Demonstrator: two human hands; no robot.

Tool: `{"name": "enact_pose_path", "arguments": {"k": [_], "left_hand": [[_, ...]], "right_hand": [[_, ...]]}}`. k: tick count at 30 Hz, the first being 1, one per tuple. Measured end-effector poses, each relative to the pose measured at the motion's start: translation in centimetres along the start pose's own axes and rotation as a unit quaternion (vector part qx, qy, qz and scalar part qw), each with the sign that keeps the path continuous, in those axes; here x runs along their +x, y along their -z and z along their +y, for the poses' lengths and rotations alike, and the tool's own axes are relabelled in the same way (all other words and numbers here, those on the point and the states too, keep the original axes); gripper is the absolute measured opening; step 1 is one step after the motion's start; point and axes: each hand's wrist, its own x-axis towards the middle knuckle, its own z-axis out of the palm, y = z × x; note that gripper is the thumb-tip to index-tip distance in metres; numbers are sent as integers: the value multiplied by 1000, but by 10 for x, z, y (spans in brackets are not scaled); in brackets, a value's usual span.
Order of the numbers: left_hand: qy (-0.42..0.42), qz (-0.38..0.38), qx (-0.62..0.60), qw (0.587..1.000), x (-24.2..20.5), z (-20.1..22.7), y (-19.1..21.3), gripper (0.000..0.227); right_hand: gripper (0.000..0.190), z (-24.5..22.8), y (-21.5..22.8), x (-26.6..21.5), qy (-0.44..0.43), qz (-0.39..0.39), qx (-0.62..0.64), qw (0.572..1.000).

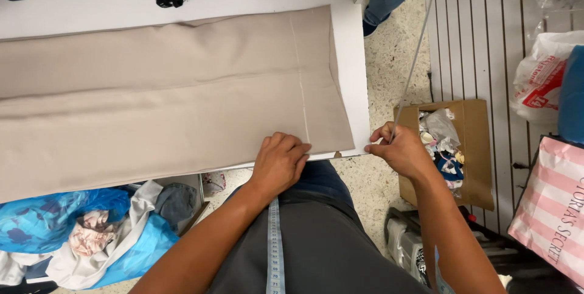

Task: The person measures a piece of beige fabric on a table using a measuring tape and a ruler. They then use scissors to cut the fabric along the marked lines. Finally, the person uses a seam ripper to remove stitches from the cut fabric.

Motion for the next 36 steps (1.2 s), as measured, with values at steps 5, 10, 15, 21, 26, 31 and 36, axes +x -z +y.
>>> {"name": "enact_pose_path", "arguments": {"k": [5,10,15,21,26,31,36], "left_hand": [[-27,21,-3,999,2,-4,-1,6],[-37,30,-2,999,3,-2,3,5],[-22,-4,-35,999,0,-4,10,34],[-19,6,24,1000,-15,-9,-4,16],[-20,18,16,1000,-14,-1,5,14],[-58,20,-2,998,-13,-1,14,25],[-36,32,-30,998,-10,5,22,21]], "right_hand": [[37,-2,-11,-8,-11,-14,-21,1000],[18,1,-22,-1,-26,-6,-65,998],[18,-16,-34,-6,74,49,-178,980],[24,8,-61,22,148,-28,-265,952],[29,-3,-57,14,125,-32,-289,948],[26,-51,-58,13,24,-58,-293,954],[33,-95,-79,61,247,-16,-262,933]]}}
